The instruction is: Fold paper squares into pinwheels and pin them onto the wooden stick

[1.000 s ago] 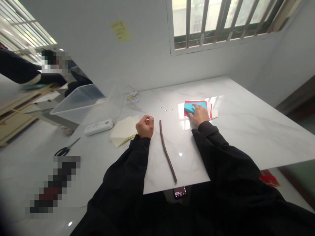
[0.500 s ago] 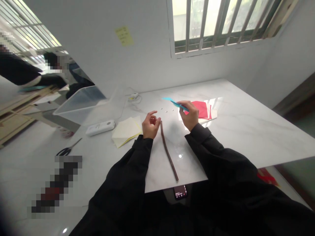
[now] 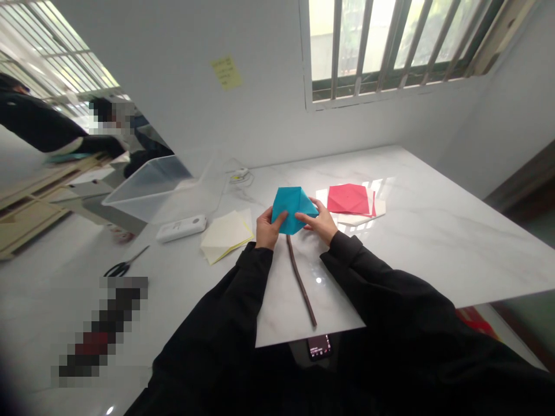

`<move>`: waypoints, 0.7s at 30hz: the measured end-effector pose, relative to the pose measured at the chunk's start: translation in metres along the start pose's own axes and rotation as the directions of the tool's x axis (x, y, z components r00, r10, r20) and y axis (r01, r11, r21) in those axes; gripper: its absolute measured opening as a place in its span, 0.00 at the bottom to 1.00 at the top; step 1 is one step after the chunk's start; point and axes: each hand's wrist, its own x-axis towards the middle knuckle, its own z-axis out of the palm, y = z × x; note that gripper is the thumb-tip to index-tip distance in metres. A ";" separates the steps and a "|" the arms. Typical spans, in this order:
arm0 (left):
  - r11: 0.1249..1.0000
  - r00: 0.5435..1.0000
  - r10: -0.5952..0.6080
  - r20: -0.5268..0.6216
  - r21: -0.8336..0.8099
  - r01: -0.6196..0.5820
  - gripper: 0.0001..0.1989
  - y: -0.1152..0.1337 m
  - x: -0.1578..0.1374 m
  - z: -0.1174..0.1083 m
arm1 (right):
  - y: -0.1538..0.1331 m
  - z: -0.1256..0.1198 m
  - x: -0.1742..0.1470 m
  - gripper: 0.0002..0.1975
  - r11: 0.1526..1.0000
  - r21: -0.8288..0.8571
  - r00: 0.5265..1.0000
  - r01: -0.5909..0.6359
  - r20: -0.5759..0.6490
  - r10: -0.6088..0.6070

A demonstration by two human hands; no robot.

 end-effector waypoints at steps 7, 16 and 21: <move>0.993 0.992 0.111 -0.067 0.052 -0.108 0.19 0.004 0.000 0.002 | -0.004 -0.003 0.001 0.36 1.000 -0.020 0.998 -0.022 -0.065 0.021; 0.989 0.992 0.126 0.000 0.072 -0.126 0.19 0.005 -0.005 0.008 | 0.015 0.000 0.006 0.44 0.998 -0.064 0.982 0.016 -0.188 -0.028; 0.994 0.980 0.105 -0.166 0.002 -0.106 0.18 -0.013 0.009 -0.003 | -0.001 -0.005 0.006 0.18 0.978 0.159 0.986 -0.133 -0.076 0.146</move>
